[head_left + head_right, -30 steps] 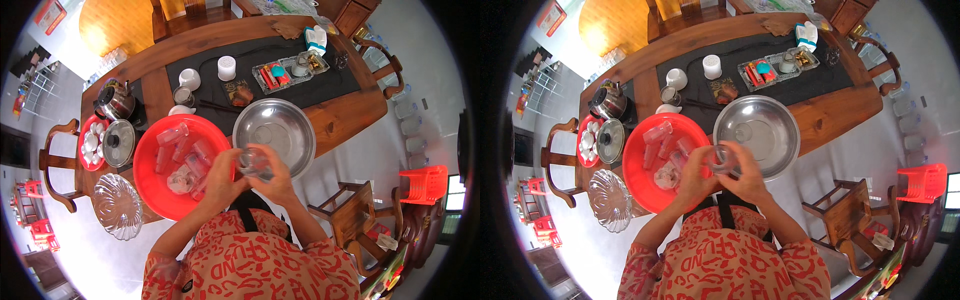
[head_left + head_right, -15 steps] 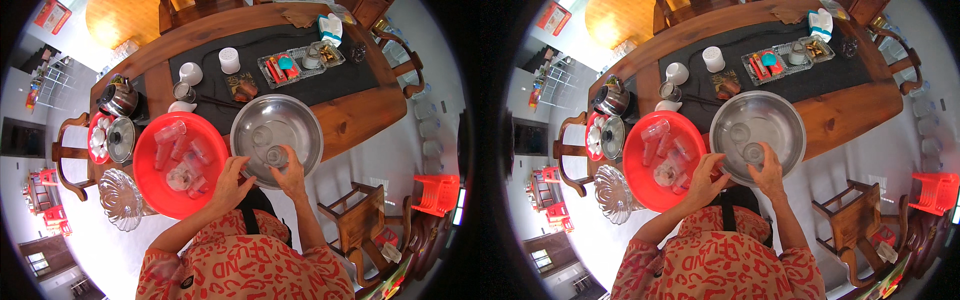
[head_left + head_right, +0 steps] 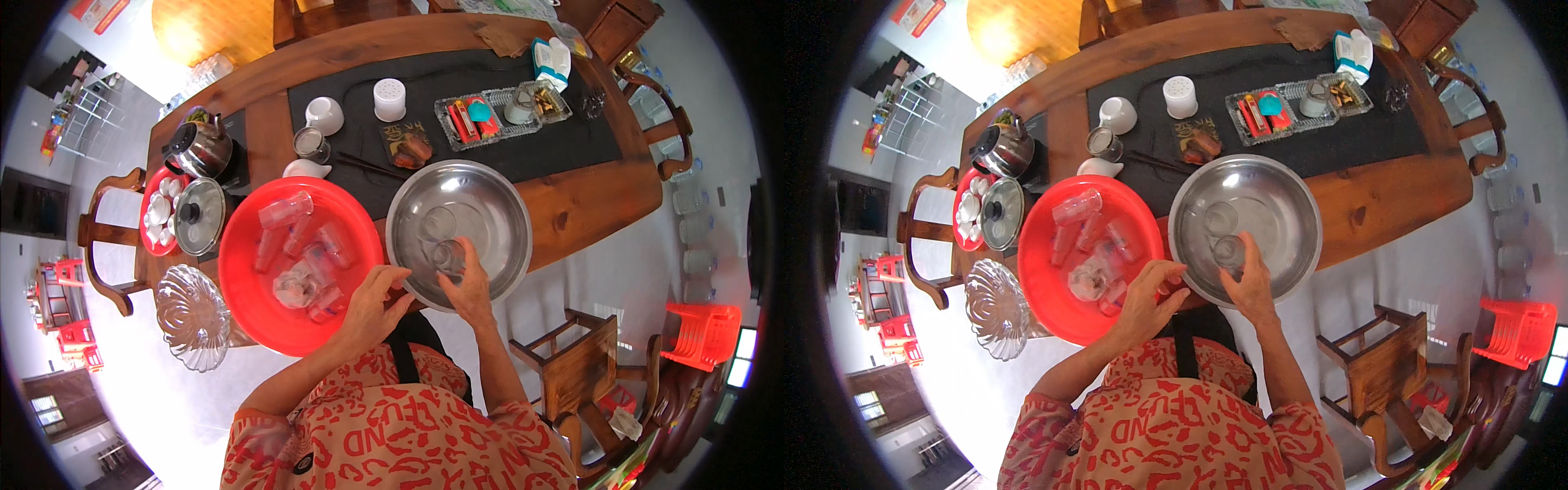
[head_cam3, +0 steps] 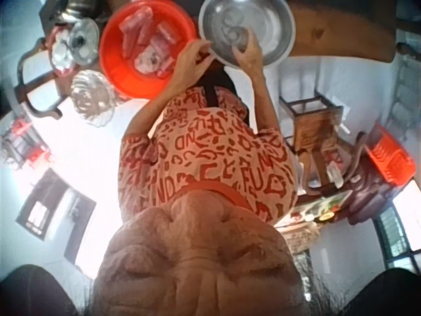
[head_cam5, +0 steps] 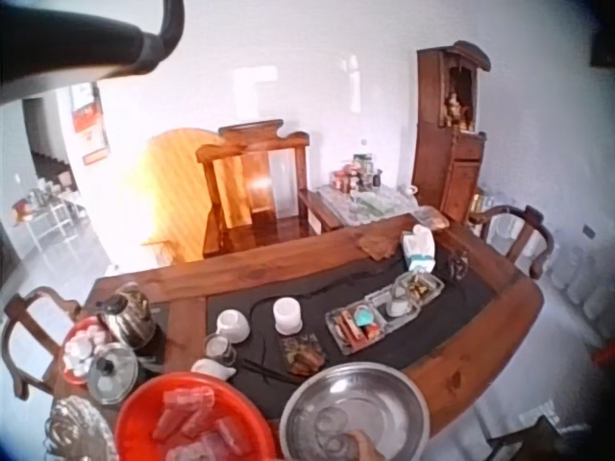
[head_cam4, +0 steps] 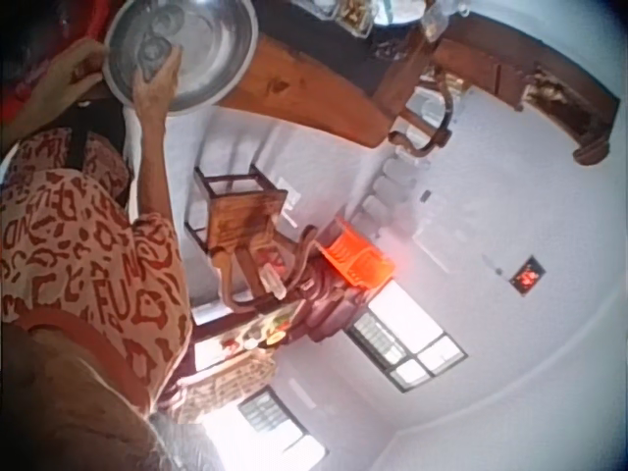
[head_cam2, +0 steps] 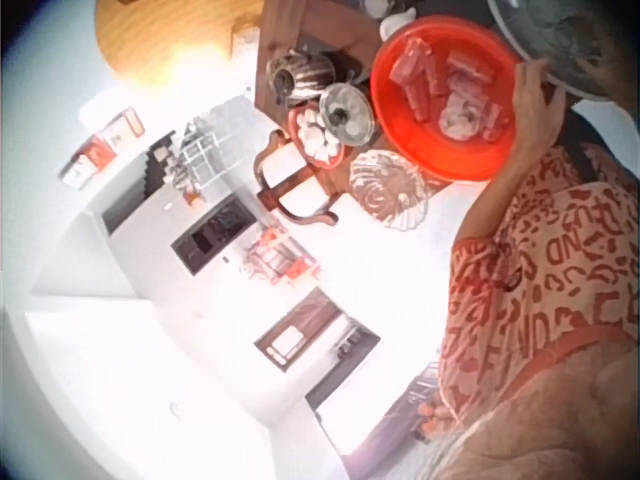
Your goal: The person dries small clear glasses and a glass bowl using a white cloth. They pick up each glass from a red plastic basin, wipe it thoroughly, and place it into a metal tray. The person also wipes the glass bowl and places it on the table.
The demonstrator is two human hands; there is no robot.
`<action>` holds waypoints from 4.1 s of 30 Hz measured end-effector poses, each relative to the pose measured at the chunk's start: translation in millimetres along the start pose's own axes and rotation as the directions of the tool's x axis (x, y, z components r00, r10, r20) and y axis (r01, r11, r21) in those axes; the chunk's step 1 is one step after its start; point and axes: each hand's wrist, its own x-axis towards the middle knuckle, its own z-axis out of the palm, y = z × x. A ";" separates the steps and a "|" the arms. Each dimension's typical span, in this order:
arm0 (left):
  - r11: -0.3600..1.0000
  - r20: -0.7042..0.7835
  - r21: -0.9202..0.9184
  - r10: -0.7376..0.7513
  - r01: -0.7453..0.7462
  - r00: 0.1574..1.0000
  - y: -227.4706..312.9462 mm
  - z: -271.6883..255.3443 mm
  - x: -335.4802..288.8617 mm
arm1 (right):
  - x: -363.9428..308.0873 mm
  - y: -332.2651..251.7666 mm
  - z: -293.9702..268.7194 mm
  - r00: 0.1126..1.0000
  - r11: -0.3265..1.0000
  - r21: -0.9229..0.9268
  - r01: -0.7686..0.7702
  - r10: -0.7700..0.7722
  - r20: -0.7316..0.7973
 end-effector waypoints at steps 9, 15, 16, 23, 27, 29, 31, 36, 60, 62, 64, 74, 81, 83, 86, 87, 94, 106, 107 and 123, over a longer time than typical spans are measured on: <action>0.964 -0.267 -0.201 -0.225 0.174 0.937 -19.3 -74.9 -82.3 | -9.0 -46.6 3.5 0.911 0.916 -0.237 0.323 -0.369 -0.185; 0.767 -0.383 -0.553 -0.581 0.325 0.719 -39.3 -111.9 -144.0 | -11.8 -140.1 112.4 0.764 0.818 0.269 0.508 -0.572 0.298; 0.721 -0.381 -0.611 -0.630 0.327 0.677 -44.3 -119.2 -155.6 | -14.3 -149.9 133.3 0.697 0.789 0.330 0.518 -0.613 0.373; 0.125 -0.087 -0.989 -0.925 0.079 0.370 -84.7 -151.0 -243.2 | 6.6 -199.8 280.9 0.367 0.415 -0.008 0.910 -0.796 0.481; 0.108 -0.202 -0.960 -0.907 -0.259 0.370 -115.3 -159.9 -269.1 | 14.0 -204.5 338.4 0.415 0.322 -0.262 0.910 -0.690 0.593; 0.180 -0.316 -0.923 -0.858 -0.339 0.404 -129.7 -169.5 -274.8 | 14.2 -200.5 356.2 0.421 0.278 -0.317 0.907 -0.652 0.631; 0.244 -0.351 -0.918 -0.868 -0.314 0.351 -139.5 -176.0 -273.6 | 13.1 -198.1 367.7 0.445 0.302 -0.326 0.896 -0.634 0.633; 0.443 -0.498 -0.864 -0.821 -0.239 0.278 -145.5 -179.9 -265.1 | 11.0 -199.0 377.3 0.509 0.431 -0.285 0.856 -0.613 0.604; 0.683 -0.346 -0.724 -0.475 0.091 0.809 17.8 -149.3 -133.8 | 7.2 -167.6 70.6 0.922 0.894 0.438 0.089 -0.241 0.304; 0.649 -0.187 -0.748 -0.405 0.137 0.895 19.9 -130.8 -101.6 | 0.8 -148.8 26.2 0.974 0.913 0.403 0.072 -0.151 0.167; 0.635 -0.042 -0.751 -0.324 0.184 0.945 19.8 -104.3 -69.4 | -7.3 -126.5 -16.2 0.998 0.878 0.479 0.011 -0.041 0.053; 0.549 0.402 -0.717 -0.177 0.430 0.898 63.5 15.6 52.4 | -29.2 -27.2 -148.7 0.813 0.801 0.585 0.128 0.253 -0.524; 0.794 0.232 -0.465 -0.318 0.392 0.919 34.1 3.6 22.6 | -16.6 32.4 -187.9 0.652 0.869 0.488 0.082 0.324 -0.686; 0.855 0.085 -0.394 -0.332 0.338 0.939 23.9 -8.5 9.8 | -11.4 56.3 -194.2 0.621 0.881 0.469 0.064 0.333 -0.709; 0.885 -0.060 -0.313 -0.380 0.344 0.923 3.8 -28.0 -13.3 | 1.4 70.8 -197.9 0.583 0.886 0.461 -0.049 0.400 -0.707; 0.881 -0.082 -0.302 -0.404 0.363 0.911 -1.4 -32.3 -19.8 | 4.2 76.9 -198.5 0.572 0.887 0.459 -0.056 0.405 -0.713; 0.706 0.240 -0.284 -0.602 0.648 0.761 2.6 -17.0 -35.3 | 28.7 115.2 -185.1 0.587 0.855 0.519 -0.019 0.430 -0.686; 0.178 0.431 -0.678 -0.690 0.713 0.582 -29.6 72.9 0.2 | 42.1 115.5 -176.3 0.587 0.868 0.496 0.025 0.389 -0.710; 0.156 0.425 -0.708 -0.685 0.689 0.592 -36.8 76.4 1.3 | 42.0 115.8 -176.6 0.609 0.874 0.484 0.054 0.355 -0.710; 0.070 0.439 -0.803 -0.602 0.592 0.667 18.3 10.4 -4.0 | 6.2 128.8 -182.2 0.596 0.888 0.453 -0.083 0.408 -0.691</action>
